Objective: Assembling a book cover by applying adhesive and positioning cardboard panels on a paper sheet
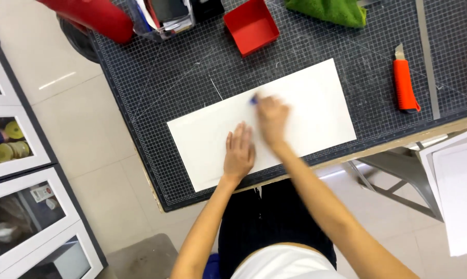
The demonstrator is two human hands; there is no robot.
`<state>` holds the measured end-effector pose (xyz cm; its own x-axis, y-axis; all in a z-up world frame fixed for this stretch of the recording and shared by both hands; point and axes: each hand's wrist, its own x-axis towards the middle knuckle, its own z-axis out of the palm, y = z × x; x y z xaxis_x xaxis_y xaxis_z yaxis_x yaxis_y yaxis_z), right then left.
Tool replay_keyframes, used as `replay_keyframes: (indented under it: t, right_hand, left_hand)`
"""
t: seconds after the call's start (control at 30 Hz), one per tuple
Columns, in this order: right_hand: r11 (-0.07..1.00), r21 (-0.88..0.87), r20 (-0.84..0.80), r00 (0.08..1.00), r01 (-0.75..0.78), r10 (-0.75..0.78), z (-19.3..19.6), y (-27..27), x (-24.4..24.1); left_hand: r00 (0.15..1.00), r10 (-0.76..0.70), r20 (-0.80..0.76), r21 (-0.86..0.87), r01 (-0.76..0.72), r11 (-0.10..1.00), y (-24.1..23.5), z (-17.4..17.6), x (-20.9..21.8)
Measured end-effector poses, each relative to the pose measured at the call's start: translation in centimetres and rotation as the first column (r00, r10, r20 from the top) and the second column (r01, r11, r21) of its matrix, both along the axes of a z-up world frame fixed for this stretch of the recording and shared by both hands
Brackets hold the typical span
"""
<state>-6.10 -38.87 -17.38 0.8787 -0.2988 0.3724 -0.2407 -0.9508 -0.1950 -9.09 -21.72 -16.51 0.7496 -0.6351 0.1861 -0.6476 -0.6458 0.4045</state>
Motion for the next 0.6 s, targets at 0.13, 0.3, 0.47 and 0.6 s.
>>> replay_keyframes:
  t: [0.13,0.3,0.47,0.6]
  right_hand:
    - [0.970,0.207,0.090,0.990,-0.127,0.111,1.8,-3.5,0.1]
    - [0.870,0.049,0.067,0.868,0.490,-0.492,-0.7,-11.7,-1.2]
    - [0.978,0.094,-0.029,0.982,0.187,-0.185,-2.4,3.1,0.8]
    - [0.921,-0.220,0.082,0.947,0.321,-0.311,0.1,-7.6,0.2]
  left_hand:
    - [0.996,0.075,-0.047,-0.131,-0.080,0.988,2.3,2.0,2.7]
    - [0.993,0.113,0.031,0.186,-0.117,0.976,7.8,2.5,4.1]
    - [0.992,0.117,0.044,0.207,-0.123,0.971,7.8,2.1,4.3]
    - [0.992,0.120,0.034,0.234,-0.125,0.964,7.8,2.2,4.3]
